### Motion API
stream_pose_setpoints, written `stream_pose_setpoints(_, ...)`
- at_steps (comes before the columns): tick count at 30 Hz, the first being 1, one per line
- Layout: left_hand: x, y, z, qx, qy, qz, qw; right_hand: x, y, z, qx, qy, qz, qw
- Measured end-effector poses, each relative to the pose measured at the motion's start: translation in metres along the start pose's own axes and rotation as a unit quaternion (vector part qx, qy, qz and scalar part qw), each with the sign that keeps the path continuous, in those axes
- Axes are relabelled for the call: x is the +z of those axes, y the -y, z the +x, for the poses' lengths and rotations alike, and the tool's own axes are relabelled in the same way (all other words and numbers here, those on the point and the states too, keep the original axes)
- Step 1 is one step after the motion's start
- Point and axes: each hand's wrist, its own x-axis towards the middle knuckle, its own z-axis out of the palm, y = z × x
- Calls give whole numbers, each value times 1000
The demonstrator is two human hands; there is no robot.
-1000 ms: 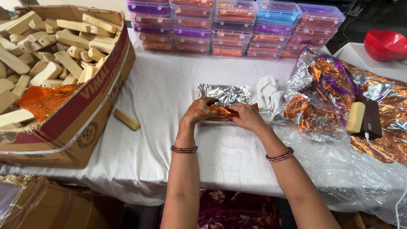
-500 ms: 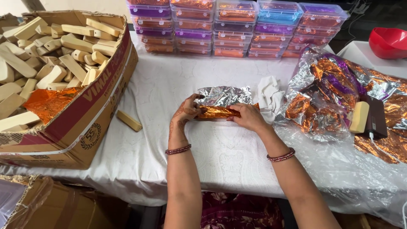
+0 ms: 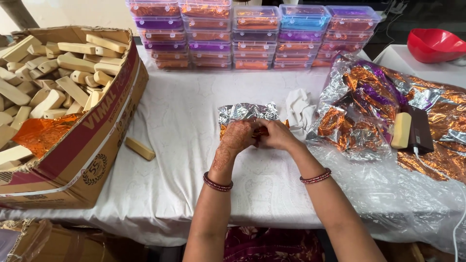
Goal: The recorder is seen wiping small wooden blocks with a white cloth, wrapping them in metallic foil, and then placing the wrapped blocks into small plastic containers.
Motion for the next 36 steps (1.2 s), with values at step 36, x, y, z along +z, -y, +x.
stream_pose_setpoints(36, 27, 17, 1, -62, 16, 9, 998, 6, -28, -10, -135, -185, -46, 972)
